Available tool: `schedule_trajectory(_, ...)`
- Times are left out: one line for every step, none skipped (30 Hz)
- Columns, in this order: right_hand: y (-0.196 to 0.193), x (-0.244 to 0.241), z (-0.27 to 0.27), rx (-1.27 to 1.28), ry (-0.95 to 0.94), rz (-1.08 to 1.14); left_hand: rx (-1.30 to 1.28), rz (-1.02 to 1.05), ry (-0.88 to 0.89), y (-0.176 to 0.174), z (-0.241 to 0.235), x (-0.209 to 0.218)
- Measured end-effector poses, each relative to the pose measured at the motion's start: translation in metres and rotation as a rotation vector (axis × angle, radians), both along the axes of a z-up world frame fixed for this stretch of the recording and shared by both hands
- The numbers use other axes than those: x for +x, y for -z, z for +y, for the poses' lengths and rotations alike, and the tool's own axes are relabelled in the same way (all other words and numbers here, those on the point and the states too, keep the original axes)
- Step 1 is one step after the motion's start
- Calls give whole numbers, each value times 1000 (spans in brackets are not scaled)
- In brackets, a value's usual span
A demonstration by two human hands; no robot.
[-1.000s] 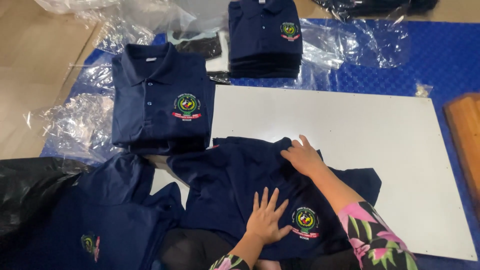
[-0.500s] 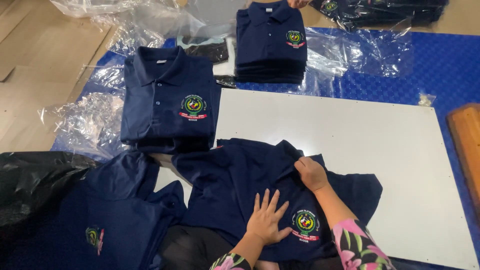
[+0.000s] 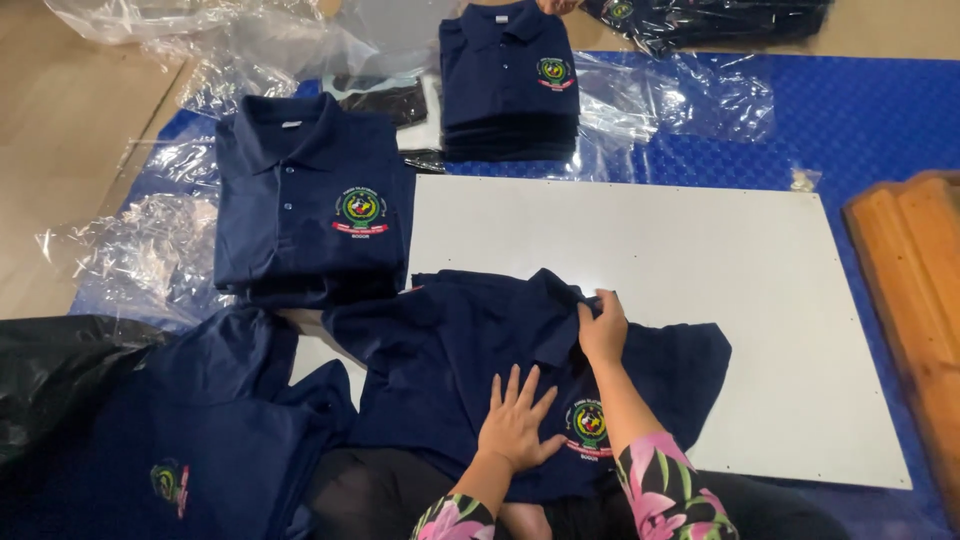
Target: Folding navy blue polo shirts on a white board and stacking them neatly.
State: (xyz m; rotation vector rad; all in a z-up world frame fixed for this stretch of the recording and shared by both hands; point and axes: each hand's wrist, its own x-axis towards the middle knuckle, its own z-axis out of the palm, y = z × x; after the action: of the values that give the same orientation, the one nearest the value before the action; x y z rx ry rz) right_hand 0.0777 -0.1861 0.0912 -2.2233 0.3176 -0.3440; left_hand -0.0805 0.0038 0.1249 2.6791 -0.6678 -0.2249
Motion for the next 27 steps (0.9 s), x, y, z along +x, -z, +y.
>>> schedule_trajectory(-14,-1,4,-1,2,1,-1,1,2,1,0,-1)
schedule_trajectory(-28,-2,8,81,6,106,-1,-12,0,1,0,-1)
schedule_trajectory(-43,-2,11,164,10,210,-1,-25,-3,2,0,-1)
schedule_trajectory(-45,-2,11,164,16,207,-1,-27,2,3,0,-1)
schedule_trajectory(-46,-1,10,373,71,257,11,-22,4,4,0,-1)
schedule_trajectory(-48,-1,10,583,125,304,23,-17,5,5,0,-1)
schedule_trajectory(-43,0,6,584,130,300,23,-19,10,7,1,0)
schedule_trajectory(-37,-1,2,823,154,301,3,-46,5,9,1,-1)
schedule_trajectory(-32,-2,-2,1062,178,298,-17,-73,0,11,2,-2)
schedule_trajectory(-35,-7,-2,1057,180,298,-22,-72,1,13,3,0)
schedule_trajectory(-40,-13,-2,1079,191,288,-102,-98,-11,15,4,1)
schedule_trajectory(-44,-19,-1,1103,197,277,-180,-126,-26,16,6,2)
schedule_trajectory(-50,-38,-2,1100,196,277,-183,-127,-28,31,5,-4)
schedule_trajectory(-58,-47,1,906,149,246,-419,-275,-176,45,6,1)
schedule_trajectory(-65,-56,3,712,105,212,-658,-422,-320,59,8,6)
schedule_trajectory(-76,-68,6,712,103,213,-657,-423,-322,45,6,16)
schedule_trajectory(-86,-79,9,665,5,200,-607,-540,-417,33,5,26)
schedule_trajectory(-95,-97,11,616,-88,201,-553,-642,-514,22,3,28)
schedule_trajectory(-75,-100,-1,615,-85,214,-550,-629,-519,6,1,30)
schedule_trajectory(-56,-101,-14,495,-185,201,-492,-500,-450,-10,-1,36)
schedule_trajectory(-38,-101,-26,374,-285,189,-434,-371,-380,-27,-3,43)
schedule_trajectory(-43,-106,-29,376,-282,194,-433,-365,-379,-30,-1,49)
schedule_trajectory(-49,-111,-31,354,-349,177,-343,-246,-277,-33,1,55)
schedule_trajectory(-55,-114,-34,329,-418,157,-254,-130,-176,-36,2,64)
schedule_trajectory(-39,-117,-40,328,-416,160,-256,-127,-175,-16,2,71)
schedule_trajectory(-22,-120,-46,418,-423,212,-231,-68,-201,4,1,79)
schedule_trajectory(-5,-123,-53,508,-429,265,-205,-10,-227,24,1,86)
